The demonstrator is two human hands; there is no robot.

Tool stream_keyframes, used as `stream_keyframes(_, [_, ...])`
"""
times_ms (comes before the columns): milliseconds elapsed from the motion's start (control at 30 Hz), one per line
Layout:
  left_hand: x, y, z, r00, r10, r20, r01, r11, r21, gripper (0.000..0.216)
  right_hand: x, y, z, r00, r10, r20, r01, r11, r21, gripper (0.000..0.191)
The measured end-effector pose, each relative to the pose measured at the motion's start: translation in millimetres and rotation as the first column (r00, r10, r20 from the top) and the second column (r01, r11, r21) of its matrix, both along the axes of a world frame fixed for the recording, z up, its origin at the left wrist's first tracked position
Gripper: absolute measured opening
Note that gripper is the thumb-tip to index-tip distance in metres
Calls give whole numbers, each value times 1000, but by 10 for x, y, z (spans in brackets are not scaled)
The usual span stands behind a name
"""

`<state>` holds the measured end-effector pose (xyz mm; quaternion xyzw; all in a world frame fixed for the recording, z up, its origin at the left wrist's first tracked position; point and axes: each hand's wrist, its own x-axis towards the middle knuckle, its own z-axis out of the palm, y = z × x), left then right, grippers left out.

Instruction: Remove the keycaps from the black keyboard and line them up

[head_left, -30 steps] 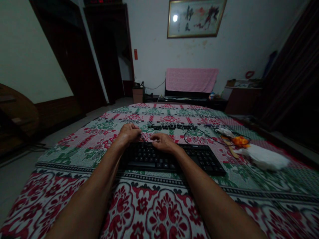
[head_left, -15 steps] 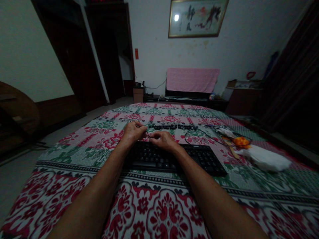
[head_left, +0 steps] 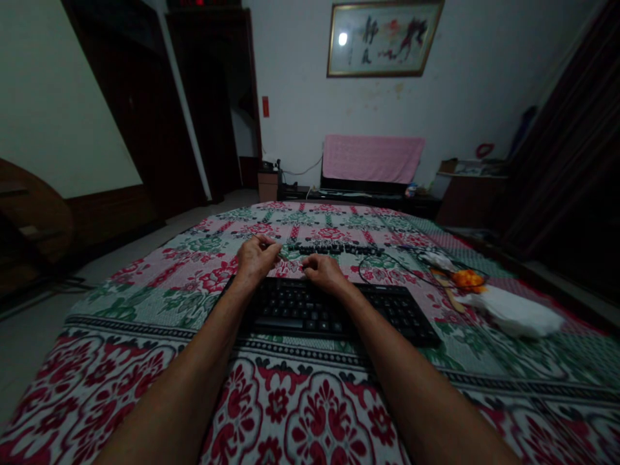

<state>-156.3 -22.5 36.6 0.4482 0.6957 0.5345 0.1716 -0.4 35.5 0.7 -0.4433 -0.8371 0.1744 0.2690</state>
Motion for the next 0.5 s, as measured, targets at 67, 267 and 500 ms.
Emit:
stream_keyframes(67, [-39, 11, -24, 999, -37, 7, 37, 999, 39, 30, -8, 103, 3, 995, -43, 93, 45, 999, -16, 25])
stream_keyframes(267, [-85, 4, -24, 999, -33, 37, 32, 999, 4, 25, -20, 339, 0, 941, -41, 335, 60, 997, -46, 25])
stream_keyframes(500, [-116, 13, -16, 997, -17, 73, 17, 1000, -6, 24, 41, 407, 23, 909, -11, 417, 24, 999, -26, 35])
